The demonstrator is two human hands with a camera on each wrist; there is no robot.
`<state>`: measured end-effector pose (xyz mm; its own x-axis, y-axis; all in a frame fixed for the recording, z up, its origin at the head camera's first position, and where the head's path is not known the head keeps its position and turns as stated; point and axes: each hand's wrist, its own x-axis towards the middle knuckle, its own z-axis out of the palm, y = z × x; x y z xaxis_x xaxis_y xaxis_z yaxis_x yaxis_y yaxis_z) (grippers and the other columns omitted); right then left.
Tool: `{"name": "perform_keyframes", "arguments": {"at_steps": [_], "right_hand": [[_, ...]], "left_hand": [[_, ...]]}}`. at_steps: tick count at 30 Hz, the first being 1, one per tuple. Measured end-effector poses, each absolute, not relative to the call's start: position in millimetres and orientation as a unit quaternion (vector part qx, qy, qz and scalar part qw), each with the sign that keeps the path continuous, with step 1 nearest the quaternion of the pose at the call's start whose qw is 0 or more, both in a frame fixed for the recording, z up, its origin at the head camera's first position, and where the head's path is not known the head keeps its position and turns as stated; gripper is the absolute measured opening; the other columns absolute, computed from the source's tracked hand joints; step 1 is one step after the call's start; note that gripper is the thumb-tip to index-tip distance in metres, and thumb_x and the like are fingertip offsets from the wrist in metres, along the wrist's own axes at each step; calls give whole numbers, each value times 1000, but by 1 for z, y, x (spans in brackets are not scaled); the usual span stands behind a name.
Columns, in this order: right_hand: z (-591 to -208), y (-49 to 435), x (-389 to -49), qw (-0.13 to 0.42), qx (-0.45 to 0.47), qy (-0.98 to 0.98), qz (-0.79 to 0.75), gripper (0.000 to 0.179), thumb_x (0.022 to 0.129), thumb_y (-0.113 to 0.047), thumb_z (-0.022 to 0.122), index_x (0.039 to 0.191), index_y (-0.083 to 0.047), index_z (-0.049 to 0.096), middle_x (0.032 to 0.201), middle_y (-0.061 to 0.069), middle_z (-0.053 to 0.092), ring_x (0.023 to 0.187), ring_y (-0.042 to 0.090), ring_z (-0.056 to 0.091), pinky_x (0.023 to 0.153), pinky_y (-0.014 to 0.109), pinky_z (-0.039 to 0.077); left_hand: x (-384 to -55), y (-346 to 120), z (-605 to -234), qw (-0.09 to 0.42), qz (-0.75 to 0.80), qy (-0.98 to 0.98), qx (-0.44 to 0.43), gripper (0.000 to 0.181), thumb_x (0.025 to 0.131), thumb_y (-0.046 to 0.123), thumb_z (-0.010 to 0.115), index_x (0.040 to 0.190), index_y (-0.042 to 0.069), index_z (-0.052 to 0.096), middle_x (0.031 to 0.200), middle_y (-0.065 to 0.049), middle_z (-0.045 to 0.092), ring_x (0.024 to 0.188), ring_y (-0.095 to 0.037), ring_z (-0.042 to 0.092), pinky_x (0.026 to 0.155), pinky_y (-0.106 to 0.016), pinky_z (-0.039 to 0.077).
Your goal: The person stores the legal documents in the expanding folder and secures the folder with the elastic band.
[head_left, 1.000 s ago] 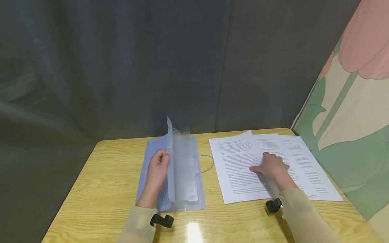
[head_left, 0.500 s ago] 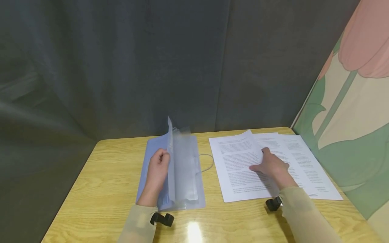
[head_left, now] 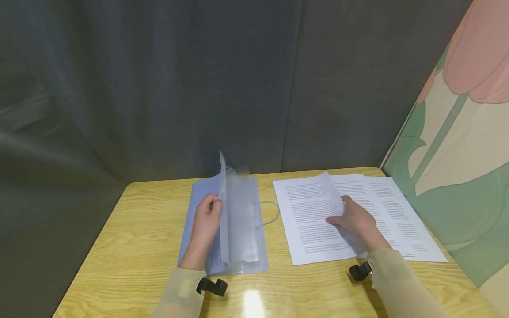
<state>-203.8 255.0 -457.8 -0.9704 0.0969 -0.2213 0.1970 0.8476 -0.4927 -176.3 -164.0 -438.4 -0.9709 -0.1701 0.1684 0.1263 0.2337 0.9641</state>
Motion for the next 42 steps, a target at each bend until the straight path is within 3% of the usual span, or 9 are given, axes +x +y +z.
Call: {"name": "perform_keyframes", "arguments": {"at_steps": [6, 9, 13, 15, 19, 22, 26, 31, 42], "right_hand": [[-456, 261, -201, 100, 65, 955, -273, 72, 104, -26, 74, 156, 14, 44, 156, 40, 48, 145, 61, 44, 116, 72, 36], [-454, 263, -198, 106, 59, 948, -295, 66, 108, -27, 69, 156, 12, 48, 156, 38, 49, 145, 60, 44, 117, 73, 35], [-449, 265, -194, 110, 58, 939, -321, 67, 110, -30, 65, 159, 10, 46, 158, 37, 48, 146, 60, 43, 117, 73, 34], [-447, 265, -192, 107, 52, 936, -332, 66, 111, -32, 64, 159, 10, 46, 156, 36, 52, 142, 57, 49, 116, 73, 36], [-444, 266, -188, 107, 41, 926, -360, 63, 113, -34, 60, 159, 7, 48, 138, 28, 68, 117, 42, 68, 106, 66, 48], [-442, 267, -187, 103, 37, 921, -373, 62, 115, -36, 56, 160, 6, 48, 126, 20, 74, 102, 29, 73, 97, 58, 54], [-439, 270, -185, 83, 31, 917, -388, 64, 116, -40, 54, 160, 7, 47, 118, 17, 77, 92, 23, 74, 86, 47, 58], [-433, 272, -183, 78, 45, 899, -428, 69, 116, -45, 53, 162, 5, 44, 111, 15, 77, 81, 22, 76, 71, 37, 59], [-426, 273, -180, 88, 57, 866, -489, 77, 113, -54, 56, 168, -3, 39, 112, 13, 78, 83, 27, 79, 67, 36, 62]], "left_hand": [[-176, -164, -437, 117, -617, -778, 16, 18, 108, 11, 48, 92, 7, 55, 72, 0, 37, 63, -17, 35, 58, -32, 34], [-175, -164, -436, 119, -616, -778, 17, 18, 108, 11, 48, 92, 8, 55, 72, -1, 37, 63, -18, 35, 58, -32, 33], [-174, -163, -435, 122, -615, -779, 19, 19, 108, 12, 48, 92, 8, 56, 74, -2, 38, 65, -19, 37, 59, -33, 34], [-175, -163, -435, 122, -614, -780, 20, 18, 108, 12, 49, 92, 8, 57, 74, -2, 39, 66, -20, 38, 60, -33, 35], [-176, -163, -435, 124, -611, -782, 23, 17, 107, 12, 49, 93, 8, 57, 75, -2, 40, 68, -21, 40, 61, -34, 36], [-176, -163, -436, 123, -610, -782, 23, 17, 107, 11, 49, 93, 8, 57, 75, -2, 40, 69, -21, 40, 62, -34, 36], [-175, -163, -436, 123, -612, -781, 22, 17, 107, 12, 48, 92, 8, 56, 75, -3, 39, 66, -20, 39, 60, -34, 35], [-175, -163, -435, 126, -614, -779, 19, 18, 108, 11, 49, 93, 8, 57, 74, -2, 39, 65, -19, 38, 60, -33, 34], [-173, -164, -436, 122, -615, -779, 22, 18, 108, 12, 48, 93, 7, 57, 73, -2, 39, 65, -19, 37, 59, -32, 34]]}}
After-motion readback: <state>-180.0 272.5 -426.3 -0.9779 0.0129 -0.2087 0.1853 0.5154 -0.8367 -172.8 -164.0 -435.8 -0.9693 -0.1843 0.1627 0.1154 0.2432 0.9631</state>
